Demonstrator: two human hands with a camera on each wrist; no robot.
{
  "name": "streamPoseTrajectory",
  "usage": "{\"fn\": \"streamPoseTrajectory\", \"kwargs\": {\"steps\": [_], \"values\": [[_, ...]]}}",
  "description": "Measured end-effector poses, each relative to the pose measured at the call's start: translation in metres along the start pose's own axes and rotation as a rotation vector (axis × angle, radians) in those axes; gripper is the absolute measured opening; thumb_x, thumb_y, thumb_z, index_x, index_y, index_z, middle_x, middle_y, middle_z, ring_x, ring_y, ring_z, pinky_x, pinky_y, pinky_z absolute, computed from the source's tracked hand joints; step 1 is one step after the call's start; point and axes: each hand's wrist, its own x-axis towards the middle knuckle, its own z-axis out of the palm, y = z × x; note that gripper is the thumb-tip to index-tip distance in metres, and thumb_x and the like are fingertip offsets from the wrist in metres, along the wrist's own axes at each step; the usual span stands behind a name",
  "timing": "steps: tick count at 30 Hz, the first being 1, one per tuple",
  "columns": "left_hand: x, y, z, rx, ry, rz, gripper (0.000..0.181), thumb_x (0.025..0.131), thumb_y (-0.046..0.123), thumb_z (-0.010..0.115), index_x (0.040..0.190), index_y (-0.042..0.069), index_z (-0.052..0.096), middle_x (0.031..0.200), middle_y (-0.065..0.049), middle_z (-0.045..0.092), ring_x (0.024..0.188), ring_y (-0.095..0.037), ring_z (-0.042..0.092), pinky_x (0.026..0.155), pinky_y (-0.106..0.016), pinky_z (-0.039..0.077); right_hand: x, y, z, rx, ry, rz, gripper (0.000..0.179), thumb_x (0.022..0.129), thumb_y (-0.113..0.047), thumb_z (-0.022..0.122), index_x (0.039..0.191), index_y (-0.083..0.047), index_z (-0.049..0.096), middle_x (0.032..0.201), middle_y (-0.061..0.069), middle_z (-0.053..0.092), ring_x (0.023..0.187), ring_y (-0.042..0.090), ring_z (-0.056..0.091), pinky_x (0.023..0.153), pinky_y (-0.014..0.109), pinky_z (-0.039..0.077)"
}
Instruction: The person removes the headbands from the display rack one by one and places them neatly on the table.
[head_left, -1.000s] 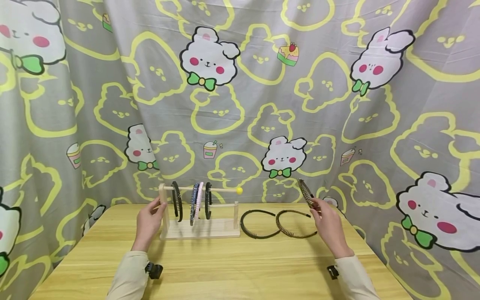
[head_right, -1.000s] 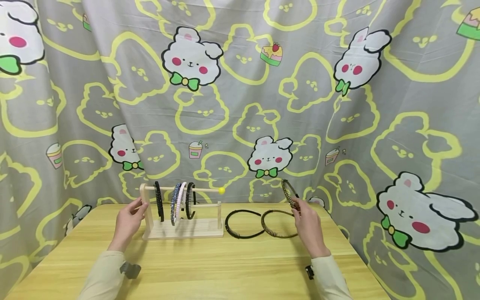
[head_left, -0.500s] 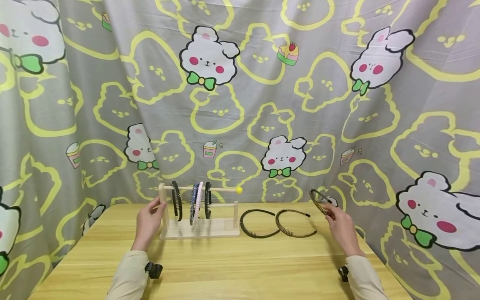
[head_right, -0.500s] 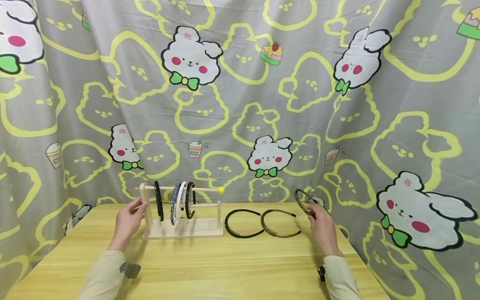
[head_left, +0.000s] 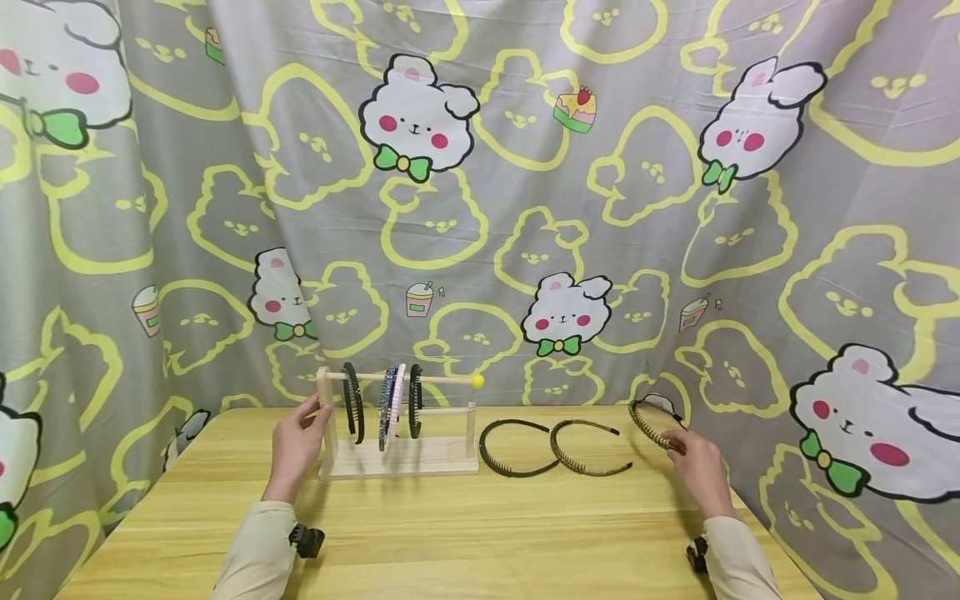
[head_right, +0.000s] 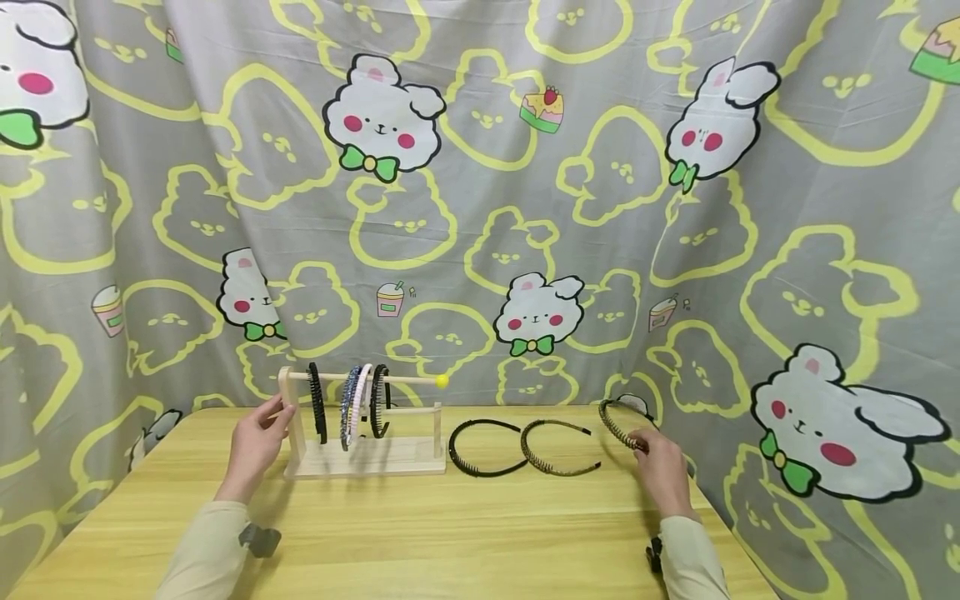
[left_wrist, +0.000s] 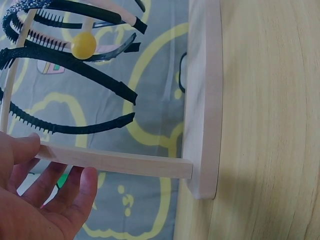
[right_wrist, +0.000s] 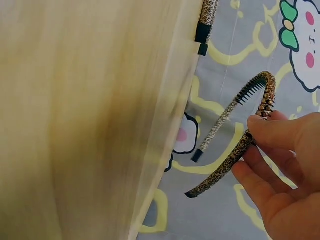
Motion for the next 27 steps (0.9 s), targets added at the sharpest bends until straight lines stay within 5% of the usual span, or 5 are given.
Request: {"fn": "streamPoseTrajectory", "kwargs": {"steps": [16,27], "values": [[-0.0009,0.0019,-0.0018,-0.006,-0.019,-0.014,0.052,0.101,0.036,0.053,0.147,0.012,0.045,0.141,-0.017,0.053,0.121,-0.037,0.058,0.097,-0.051,0.05,-0.0037,0.0068,-0.0051,-0.065,-0.145,0.081,0.025,0.077,0.002,0.075,0.102,-0.004,0.076,0.091,0.016,0.074,0.085,0.039,0.067,0.076,0.056,0.049],[-0.0017,0.0035,-0.0015,-0.008,-0.021,-0.021,0.051,0.101,0.033,0.052,0.146,0.01,0.045,0.14,-0.018,0.054,0.12,-0.037,0.059,0.097,-0.049,0.05,-0.0063,0.0071,-0.0047,-0.122,-0.185,0.065,0.025,0.073,-0.001,0.077,0.098,-0.007,0.078,0.093,0.015,0.075,0.089,0.043,0.067,0.077,0.057,0.048]]}}
